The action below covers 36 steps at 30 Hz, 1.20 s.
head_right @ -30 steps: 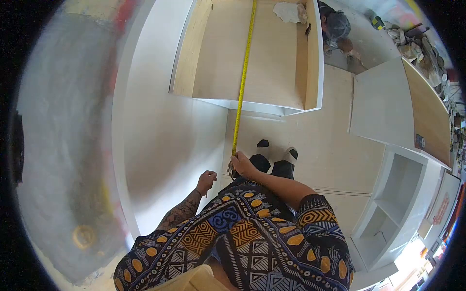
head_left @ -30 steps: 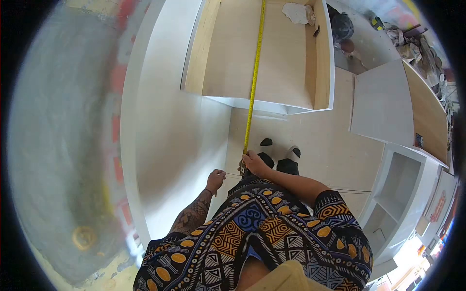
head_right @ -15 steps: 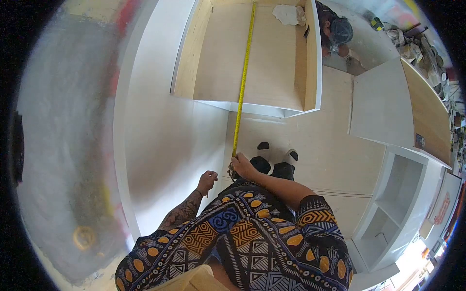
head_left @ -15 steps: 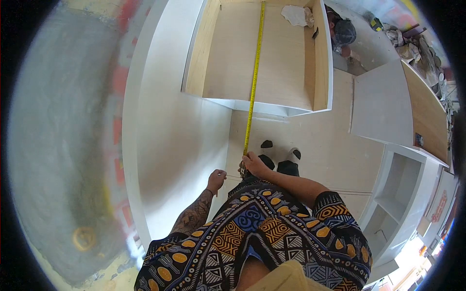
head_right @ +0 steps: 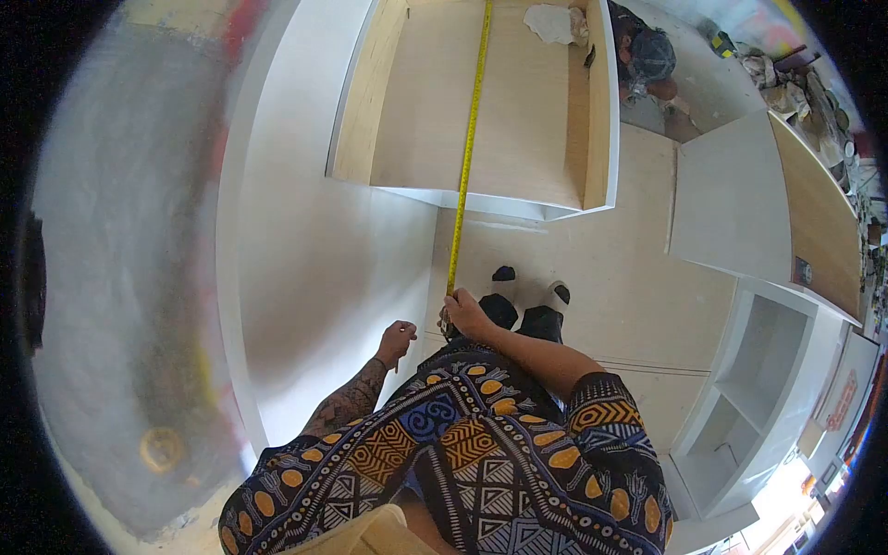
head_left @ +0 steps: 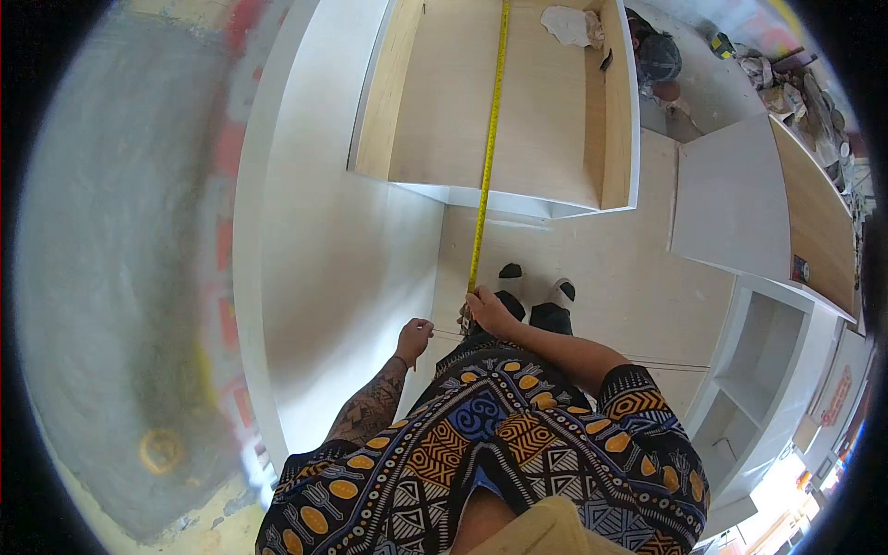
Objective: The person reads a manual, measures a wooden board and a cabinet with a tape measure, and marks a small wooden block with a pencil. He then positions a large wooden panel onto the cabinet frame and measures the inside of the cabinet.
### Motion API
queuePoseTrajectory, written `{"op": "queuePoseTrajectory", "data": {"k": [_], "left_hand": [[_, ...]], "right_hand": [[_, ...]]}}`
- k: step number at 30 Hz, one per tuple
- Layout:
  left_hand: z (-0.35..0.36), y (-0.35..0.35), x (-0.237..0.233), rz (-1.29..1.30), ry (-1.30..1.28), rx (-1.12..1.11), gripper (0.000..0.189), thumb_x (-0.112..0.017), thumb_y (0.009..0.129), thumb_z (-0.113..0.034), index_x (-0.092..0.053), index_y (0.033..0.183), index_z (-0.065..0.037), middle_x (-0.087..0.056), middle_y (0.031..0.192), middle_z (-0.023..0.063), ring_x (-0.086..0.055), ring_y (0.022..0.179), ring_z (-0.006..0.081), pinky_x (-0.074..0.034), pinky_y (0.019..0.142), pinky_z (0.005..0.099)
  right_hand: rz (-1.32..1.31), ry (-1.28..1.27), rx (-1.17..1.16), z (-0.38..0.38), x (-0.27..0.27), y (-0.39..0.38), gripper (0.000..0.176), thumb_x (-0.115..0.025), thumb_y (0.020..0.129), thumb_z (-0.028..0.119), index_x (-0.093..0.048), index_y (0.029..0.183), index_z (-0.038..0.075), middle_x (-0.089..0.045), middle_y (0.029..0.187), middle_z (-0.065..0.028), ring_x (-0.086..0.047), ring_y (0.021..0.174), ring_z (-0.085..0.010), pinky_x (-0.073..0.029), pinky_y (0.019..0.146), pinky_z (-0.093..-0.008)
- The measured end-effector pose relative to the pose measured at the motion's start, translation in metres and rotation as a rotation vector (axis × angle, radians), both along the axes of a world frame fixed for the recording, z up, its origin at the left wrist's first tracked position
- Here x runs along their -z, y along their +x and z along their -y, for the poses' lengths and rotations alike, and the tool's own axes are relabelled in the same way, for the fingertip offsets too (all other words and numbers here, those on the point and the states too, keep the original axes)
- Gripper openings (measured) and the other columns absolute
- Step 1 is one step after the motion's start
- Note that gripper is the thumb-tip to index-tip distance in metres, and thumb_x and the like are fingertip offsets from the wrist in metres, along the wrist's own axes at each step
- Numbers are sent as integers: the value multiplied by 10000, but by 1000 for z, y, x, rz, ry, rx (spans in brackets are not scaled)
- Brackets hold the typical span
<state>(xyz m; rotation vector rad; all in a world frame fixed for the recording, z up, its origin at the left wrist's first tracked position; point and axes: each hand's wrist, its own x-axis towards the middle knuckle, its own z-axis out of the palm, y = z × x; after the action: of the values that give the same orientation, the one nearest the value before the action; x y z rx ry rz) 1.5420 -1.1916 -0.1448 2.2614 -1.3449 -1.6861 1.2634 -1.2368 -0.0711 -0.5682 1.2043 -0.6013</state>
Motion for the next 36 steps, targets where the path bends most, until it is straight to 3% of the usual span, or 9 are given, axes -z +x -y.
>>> {"op": "queuePoseTrajectory", "data": {"k": [2,4,14,17,19,20,29,31,36], "left_hand": [[3,-6,-12,6,11,-4,394,-644,1006,-337,-684,1212,-3,-771,972,109,-569,577,135,-487,533,308],[5,-10,-23,38,26,2,389,-662,992,-321,-705,1154,31,-784,996,164,-768,929,245,-583,884,374],[-1,-3,-23,53,74,-6,393,-655,998,-321,-699,1158,35,-783,980,160,-760,932,241,-582,884,374],[-5,1,-16,42,77,-7,392,-656,998,-323,-699,1158,33,-784,987,158,-760,931,239,-581,883,375],[-5,2,-10,33,54,32,400,-636,1013,-348,-682,1222,-10,-766,961,95,-561,587,125,-477,529,305],[-5,2,-11,36,58,32,400,-636,1013,-348,-682,1222,-10,-766,961,95,-561,587,125,-477,529,305],[7,-10,-18,34,98,28,407,-630,1022,-357,-681,1239,-17,-771,995,111,-552,585,129,-488,563,306],[12,-15,-25,75,111,49,405,-657,1002,-344,-701,1170,22,-780,988,145,-747,951,245,-571,898,381],[10,-19,-23,37,79,33,401,-654,1014,-334,-697,1183,27,-781,1001,149,-752,974,247,-573,896,372]], "right_hand": [[-52,-11,-31,-2,6,1,292,-527,1109,265,-548,1094,-26,-647,885,-106,-651,782,-186,-554,728,-346],[-73,-84,-20,-6,25,6,304,-534,1108,278,-561,1090,-24,-648,867,-94,-626,765,-175,-520,706,-337],[-17,-48,23,-8,32,7,268,-518,1112,240,-550,1103,-26,-646,861,-97,-643,770,-184,-548,716,-334],[174,51,102,-12,41,7,245,-506,1112,221,-534,1094,-22,-646,871,-100,-657,764,-200,-583,739,-357],[241,22,140,-10,44,8,225,-498,1112,210,-521,1085,-13,-647,883,-101,-685,758,-219,-606,748,-382],[244,26,141,-11,41,7,225,-498,1112,210,-521,1085,-13,-647,883,-101,-685,758,-219,-606,748,-382],[208,58,112,-9,36,4,209,-486,1115,193,-530,1078,-8,-644,880,-104,-707,778,-228,-615,759,-395],[221,84,133,-9,38,6,212,-485,1116,195,-531,1078,-8,-646,877,-109,-705,767,-232,-617,762,-397],[205,69,128,-13,47,8,210,-484,1117,190,-532,1082,-12,-658,889,-119,-711,781,-237,-617,764,-400]]}}
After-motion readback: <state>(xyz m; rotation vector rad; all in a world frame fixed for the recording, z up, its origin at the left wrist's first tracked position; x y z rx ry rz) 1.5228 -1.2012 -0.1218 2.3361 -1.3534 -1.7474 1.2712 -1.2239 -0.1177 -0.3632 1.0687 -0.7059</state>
